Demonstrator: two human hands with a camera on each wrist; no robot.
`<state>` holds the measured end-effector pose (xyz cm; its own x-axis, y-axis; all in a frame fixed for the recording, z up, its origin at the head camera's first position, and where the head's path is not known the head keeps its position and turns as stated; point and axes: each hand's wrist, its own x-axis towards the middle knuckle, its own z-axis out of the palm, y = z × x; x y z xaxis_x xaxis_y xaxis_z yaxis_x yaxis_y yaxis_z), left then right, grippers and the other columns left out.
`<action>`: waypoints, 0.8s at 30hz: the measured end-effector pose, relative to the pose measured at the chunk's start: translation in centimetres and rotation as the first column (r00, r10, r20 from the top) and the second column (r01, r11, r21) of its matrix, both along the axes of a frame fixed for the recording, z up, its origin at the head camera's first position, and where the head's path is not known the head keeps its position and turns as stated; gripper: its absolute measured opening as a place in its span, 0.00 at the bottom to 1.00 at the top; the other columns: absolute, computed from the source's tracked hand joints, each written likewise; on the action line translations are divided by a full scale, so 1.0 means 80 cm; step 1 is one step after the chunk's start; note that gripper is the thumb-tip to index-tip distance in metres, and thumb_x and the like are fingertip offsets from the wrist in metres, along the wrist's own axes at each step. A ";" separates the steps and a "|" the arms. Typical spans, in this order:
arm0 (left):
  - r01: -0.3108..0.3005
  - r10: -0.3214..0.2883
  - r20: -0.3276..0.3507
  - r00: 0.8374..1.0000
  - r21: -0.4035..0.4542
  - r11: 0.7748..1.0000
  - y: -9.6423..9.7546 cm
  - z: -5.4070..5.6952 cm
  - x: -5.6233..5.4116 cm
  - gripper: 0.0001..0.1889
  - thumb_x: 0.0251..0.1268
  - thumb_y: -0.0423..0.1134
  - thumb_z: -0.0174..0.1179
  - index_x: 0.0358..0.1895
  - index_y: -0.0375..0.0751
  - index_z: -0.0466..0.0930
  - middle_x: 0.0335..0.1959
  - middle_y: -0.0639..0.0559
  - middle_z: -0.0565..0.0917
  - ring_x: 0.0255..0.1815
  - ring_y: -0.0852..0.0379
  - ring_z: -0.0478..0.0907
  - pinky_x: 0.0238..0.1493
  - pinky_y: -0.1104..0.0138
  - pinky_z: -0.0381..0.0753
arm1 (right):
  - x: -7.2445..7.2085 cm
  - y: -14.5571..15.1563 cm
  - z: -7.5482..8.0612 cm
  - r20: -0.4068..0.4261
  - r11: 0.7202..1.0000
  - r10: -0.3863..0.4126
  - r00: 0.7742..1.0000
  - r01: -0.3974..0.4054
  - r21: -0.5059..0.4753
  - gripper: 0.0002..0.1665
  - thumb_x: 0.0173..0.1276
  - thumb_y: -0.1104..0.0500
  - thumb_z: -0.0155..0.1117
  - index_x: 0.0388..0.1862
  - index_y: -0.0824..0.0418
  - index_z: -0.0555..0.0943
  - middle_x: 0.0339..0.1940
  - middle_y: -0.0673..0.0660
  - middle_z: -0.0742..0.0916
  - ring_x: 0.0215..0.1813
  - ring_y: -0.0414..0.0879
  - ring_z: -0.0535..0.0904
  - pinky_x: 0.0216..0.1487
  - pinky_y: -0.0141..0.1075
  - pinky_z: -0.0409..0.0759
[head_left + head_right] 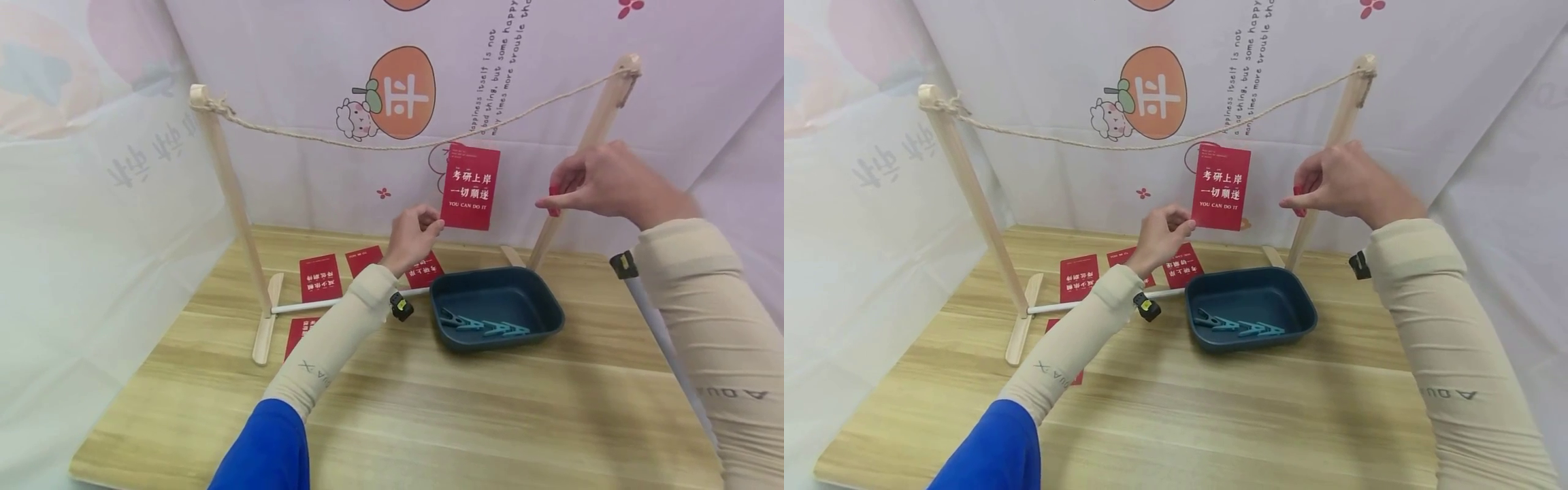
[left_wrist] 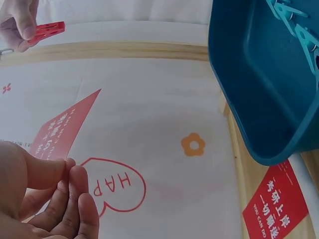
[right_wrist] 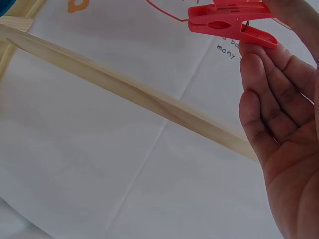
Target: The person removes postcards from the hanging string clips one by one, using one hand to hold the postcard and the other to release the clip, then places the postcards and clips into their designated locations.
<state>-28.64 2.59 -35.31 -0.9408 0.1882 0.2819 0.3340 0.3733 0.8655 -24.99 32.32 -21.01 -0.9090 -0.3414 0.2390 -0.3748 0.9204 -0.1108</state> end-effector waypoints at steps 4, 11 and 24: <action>-0.017 0.017 0.017 1.000 0.004 1.000 -0.007 -0.003 -0.001 0.10 0.78 0.40 0.63 0.55 0.42 0.85 0.47 0.48 0.90 0.45 0.55 0.85 0.47 0.67 0.88 | -0.002 -0.004 -0.008 0.043 1.000 -0.016 0.999 0.016 -0.009 0.20 0.60 0.42 0.83 0.32 0.56 0.89 0.27 0.52 0.92 0.32 0.45 0.84 0.30 0.29 0.79; -0.017 0.016 0.036 0.999 0.016 1.000 -0.018 -0.007 0.002 0.11 0.78 0.41 0.64 0.56 0.41 0.85 0.47 0.48 0.90 0.45 0.55 0.86 0.46 0.67 0.88 | -0.002 -0.010 -0.024 0.089 0.999 0.009 0.996 -0.005 -0.047 0.18 0.60 0.45 0.84 0.32 0.57 0.89 0.27 0.52 0.92 0.32 0.45 0.86 0.32 0.25 0.80; -0.039 0.038 0.082 0.996 0.010 0.999 -0.043 -0.016 0.011 0.11 0.77 0.42 0.64 0.56 0.43 0.86 0.47 0.49 0.90 0.47 0.54 0.85 0.47 0.67 0.87 | -0.007 -0.019 -0.057 0.226 0.997 0.021 0.974 -0.005 -0.073 0.19 0.61 0.44 0.83 0.35 0.58 0.89 0.28 0.52 0.91 0.31 0.45 0.87 0.35 0.31 0.84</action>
